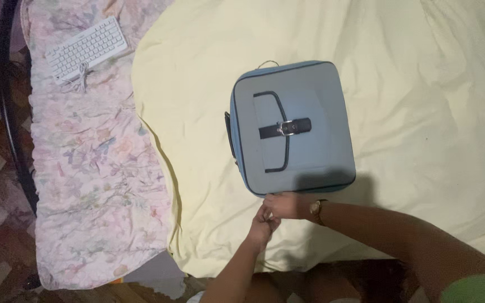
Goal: The person opens a light blue backpack on a bed and removes several items, including a power adapter with cables, a textbook, a notebook, a phone, and a pink case. They place these items on a nearby side table. The person then closes the backpack, briefly reopens it, and continues to remove remaining items.
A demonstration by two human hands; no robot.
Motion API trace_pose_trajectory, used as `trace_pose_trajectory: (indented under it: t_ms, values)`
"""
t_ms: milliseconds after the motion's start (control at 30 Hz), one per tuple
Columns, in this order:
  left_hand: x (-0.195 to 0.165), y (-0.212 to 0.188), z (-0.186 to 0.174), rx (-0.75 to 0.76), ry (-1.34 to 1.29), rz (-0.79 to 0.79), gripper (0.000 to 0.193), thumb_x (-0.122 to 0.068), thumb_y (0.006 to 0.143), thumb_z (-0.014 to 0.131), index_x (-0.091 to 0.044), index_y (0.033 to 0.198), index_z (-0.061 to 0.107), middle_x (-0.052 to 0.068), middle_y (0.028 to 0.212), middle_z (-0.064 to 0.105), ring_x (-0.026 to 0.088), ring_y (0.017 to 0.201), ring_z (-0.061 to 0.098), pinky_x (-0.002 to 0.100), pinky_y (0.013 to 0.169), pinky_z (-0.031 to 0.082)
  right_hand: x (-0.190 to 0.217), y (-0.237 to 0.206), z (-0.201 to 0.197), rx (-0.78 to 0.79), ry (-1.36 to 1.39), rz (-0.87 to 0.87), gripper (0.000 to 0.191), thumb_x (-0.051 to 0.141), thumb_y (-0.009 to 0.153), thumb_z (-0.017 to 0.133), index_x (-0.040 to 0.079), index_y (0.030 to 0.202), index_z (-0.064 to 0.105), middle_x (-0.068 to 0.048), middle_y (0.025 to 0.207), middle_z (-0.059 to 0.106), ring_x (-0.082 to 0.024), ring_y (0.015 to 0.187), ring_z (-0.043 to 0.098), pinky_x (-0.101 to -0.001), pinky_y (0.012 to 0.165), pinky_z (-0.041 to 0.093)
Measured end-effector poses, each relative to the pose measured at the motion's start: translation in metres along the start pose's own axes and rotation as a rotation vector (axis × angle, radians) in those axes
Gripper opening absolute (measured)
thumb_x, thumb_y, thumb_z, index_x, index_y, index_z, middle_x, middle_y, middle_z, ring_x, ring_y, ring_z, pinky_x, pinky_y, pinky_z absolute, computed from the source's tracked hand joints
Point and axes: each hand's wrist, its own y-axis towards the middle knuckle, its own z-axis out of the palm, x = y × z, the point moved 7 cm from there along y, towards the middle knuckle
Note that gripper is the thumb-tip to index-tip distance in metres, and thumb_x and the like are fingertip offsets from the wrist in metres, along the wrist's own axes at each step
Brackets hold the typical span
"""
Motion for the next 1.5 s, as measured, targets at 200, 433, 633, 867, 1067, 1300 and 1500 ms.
trace_pose_trajectory:
  t_ms: [200,433,633,867,1067,1300,1500]
  values:
    - [0.000,-0.004,0.001,-0.052,0.053,-0.017,0.051,0.013,0.092,0.057,-0.005,0.139,0.049,0.008,0.133,0.062,0.015,0.114,0.065,0.025,0.099,0.055,0.018,0.049,-0.028,0.200,-0.269,-0.194,0.007,0.021,0.076,0.073,0.016,0.071,0.073,0.002,0.088,0.067,-0.020,0.101,0.058,-0.0336,0.091,0.045]
    - [-0.020,0.018,-0.017,-0.349,0.202,0.096,0.046,-0.016,0.093,0.072,0.001,0.131,0.053,0.010,0.099,0.060,0.017,0.076,0.050,0.033,0.064,0.042,-0.009,0.125,-0.045,0.273,-0.267,0.004,0.022,0.015,0.059,0.074,0.010,0.080,0.073,-0.006,0.097,0.067,-0.025,0.106,0.057,-0.0359,0.089,0.044]
    - [-0.119,0.007,-0.003,-0.561,0.516,0.533,0.059,-0.019,0.083,0.078,-0.005,0.132,0.048,0.005,0.112,0.060,0.016,0.095,0.063,0.035,0.084,0.055,-0.101,0.173,-0.073,-0.094,-0.112,0.297,0.018,0.006,0.067,0.071,0.007,0.085,0.072,-0.012,0.095,0.067,-0.032,0.102,0.059,-0.0457,0.089,0.046]
    - [-0.169,0.006,0.005,-0.700,0.795,0.493,0.044,-0.021,0.078,0.088,-0.002,0.109,0.062,0.009,0.093,0.053,0.022,0.079,0.055,0.037,0.075,0.051,-0.245,0.212,-0.127,-0.253,-0.194,0.612,0.011,0.009,0.078,0.068,0.012,0.088,0.071,-0.009,0.090,0.069,-0.030,0.096,0.063,-0.0464,0.080,0.047]
    - [-0.163,0.029,-0.010,-0.721,0.697,0.438,0.038,-0.018,0.079,0.086,-0.002,0.106,0.064,0.006,0.084,0.055,0.017,0.069,0.053,0.032,0.066,0.050,-0.302,0.228,-0.154,-0.280,-0.163,0.724,0.007,0.011,0.082,0.069,0.012,0.086,0.074,-0.008,0.090,0.070,-0.028,0.096,0.062,-0.0482,0.083,0.046]
    - [-0.154,0.044,-0.025,-0.678,0.596,0.449,0.030,-0.012,0.080,0.084,0.000,0.099,0.064,0.005,0.077,0.061,0.013,0.069,0.054,0.029,0.067,0.050,-0.391,0.168,-0.177,-0.188,0.146,1.213,0.015,0.016,0.090,0.067,0.008,0.096,0.078,-0.017,0.103,0.075,-0.035,0.105,0.069,-0.0509,0.097,0.050]
    - [-0.151,0.041,-0.025,-0.686,0.642,0.329,0.029,-0.014,0.085,0.081,0.003,0.099,0.062,0.007,0.074,0.060,0.015,0.066,0.056,0.031,0.064,0.050,-0.422,0.088,-0.192,-0.197,0.356,1.403,0.025,0.023,0.083,0.074,0.002,0.097,0.076,-0.022,0.105,0.074,-0.039,0.106,0.068,-0.0563,0.098,0.045]
